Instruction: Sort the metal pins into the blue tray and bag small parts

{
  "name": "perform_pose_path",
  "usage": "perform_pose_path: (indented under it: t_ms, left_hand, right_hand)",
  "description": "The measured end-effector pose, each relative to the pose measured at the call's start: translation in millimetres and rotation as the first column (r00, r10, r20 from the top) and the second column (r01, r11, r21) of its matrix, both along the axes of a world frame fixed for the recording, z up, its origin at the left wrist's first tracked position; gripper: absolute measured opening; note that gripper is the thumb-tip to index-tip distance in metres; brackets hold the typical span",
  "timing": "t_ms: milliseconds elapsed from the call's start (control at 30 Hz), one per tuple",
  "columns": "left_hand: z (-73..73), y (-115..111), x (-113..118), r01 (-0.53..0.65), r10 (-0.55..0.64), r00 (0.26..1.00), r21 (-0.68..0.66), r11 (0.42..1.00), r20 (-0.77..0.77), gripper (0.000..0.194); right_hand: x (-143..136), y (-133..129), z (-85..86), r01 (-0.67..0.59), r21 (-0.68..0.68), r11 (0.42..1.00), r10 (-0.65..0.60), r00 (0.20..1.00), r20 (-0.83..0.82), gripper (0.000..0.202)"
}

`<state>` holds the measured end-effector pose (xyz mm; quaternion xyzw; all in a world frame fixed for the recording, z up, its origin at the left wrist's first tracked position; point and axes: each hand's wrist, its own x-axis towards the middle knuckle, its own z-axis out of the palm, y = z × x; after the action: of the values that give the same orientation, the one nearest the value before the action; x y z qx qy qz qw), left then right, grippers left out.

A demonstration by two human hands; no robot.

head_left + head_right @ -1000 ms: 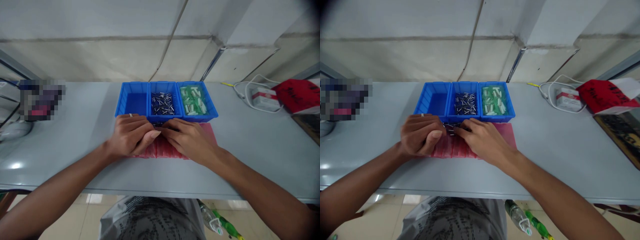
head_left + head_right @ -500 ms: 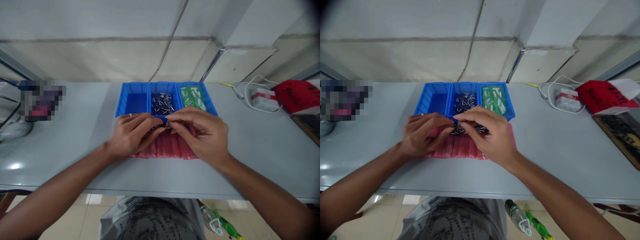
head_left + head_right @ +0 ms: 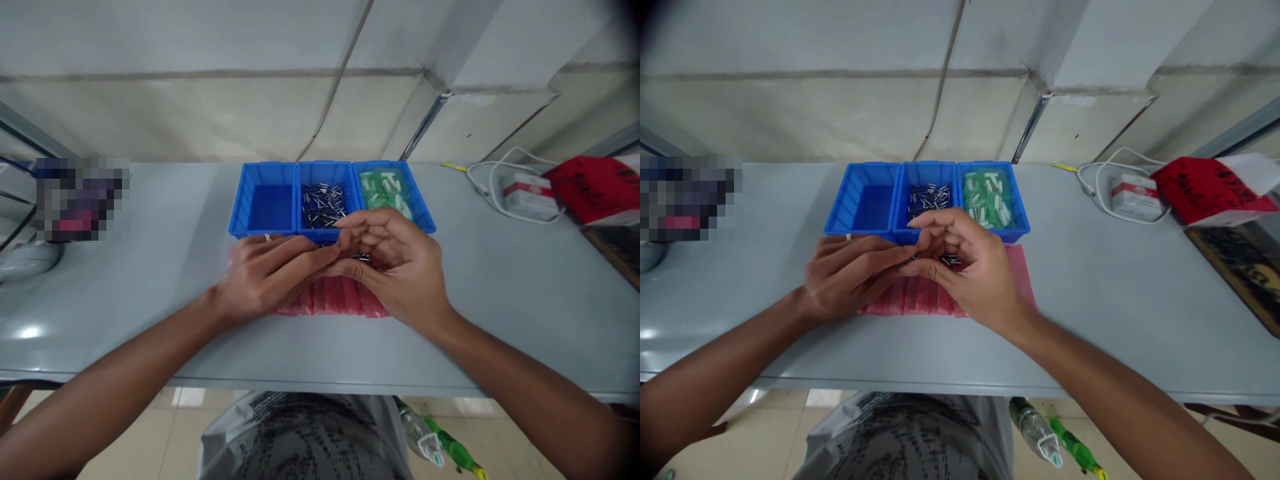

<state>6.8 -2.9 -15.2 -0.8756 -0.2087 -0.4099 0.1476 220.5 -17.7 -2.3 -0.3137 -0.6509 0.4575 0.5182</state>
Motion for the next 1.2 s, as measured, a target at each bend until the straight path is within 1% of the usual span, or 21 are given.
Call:
perform_pose_path:
  t_ms: [100, 167, 267, 333, 400, 467, 633, 700, 833, 967, 1200]
  left_hand:
    - [2.1, 0.2, 1.1, 0.008, -0.007, 1.000, -0.016, 1.000, 0.023, 0.017]
    - [4.3, 0.7, 1.8, -0.011, 0.015, 0.997, -0.053, 0.999, 0.077, 0.012]
    - [7.5, 1.6, 2.5, -0.033, 0.056, 0.979, -0.116, 0.993, 0.198, 0.015]
    - [9.1, 1.9, 2.8, -0.029, 0.057, 0.971, -0.124, 0.992, 0.233, 0.017]
    - [10.2, 1.7, 3.3, -0.033, 0.056, 0.975, -0.111, 0.993, 0.214, 0.019]
    - [10.9, 1.3, 3.8, -0.040, 0.058, 0.983, -0.104, 0.994, 0.177, 0.021]
    - [12.1, 0.8, 3.3, -0.009, 0.024, 0.989, -0.105, 0.994, 0.144, 0.023]
    - [12.0, 0.4, 2.9, -0.016, 0.033, 0.988, -0.113, 0.993, 0.152, 0.020]
    - [10.3, 0.2, 2.4, -0.044, 0.063, 0.981, -0.104, 0.994, 0.183, 0.014]
    - [9.1, 0.7, 1.5, -0.068, 0.084, 0.983, -0.103, 0.992, 0.163, 0.008]
    - [11.3, 1.1, 1.9, -0.045, 0.065, 0.987, -0.133, 0.990, 0.146, 0.022]
  right_hand:
    - [1.9, 1.1, 2.2, -0.023, -0.008, 1.000, 0.023, 0.999, -0.033, 0.032]
    - [3.0, 1.5, 3.8, -0.035, 0.017, 0.999, 0.035, 0.999, -0.032, 0.026]
    - [4.2, 1.1, 4.9, -0.025, 0.059, 0.998, 0.023, 0.999, 0.036, 0.020]
    - [4.6, -0.2, 5.0, 0.006, 0.065, 0.998, -0.010, 0.998, 0.055, 0.018]
    - [4.7, -2.0, 5.5, 0.048, 0.054, 0.997, -0.050, 0.998, 0.037, 0.019]
    - [4.6, -3.7, 6.8, 0.062, 0.028, 0.998, -0.062, 0.998, 0.014, 0.018]
    - [3.9, -5.5, 11.3, 0.012, -0.069, 0.998, -0.012, 1.000, 0.001, 0.008]
    - [3.7, -5.4, 11.5, 0.027, -0.094, 0.995, -0.026, 1.000, 0.011, 0.007]
    - [2.9, -4.8, 8.8, 0.085, -0.048, 0.995, -0.086, 0.996, -0.031, 0.010]
    - [1.9, -5.3, 8.4, 0.105, -0.033, 0.994, -0.106, 0.994, -0.040, 0.011]
    - [2.0, -7.0, 14.8, 0.047, -0.054, 0.997, -0.050, 0.998, -0.046, 0.016]
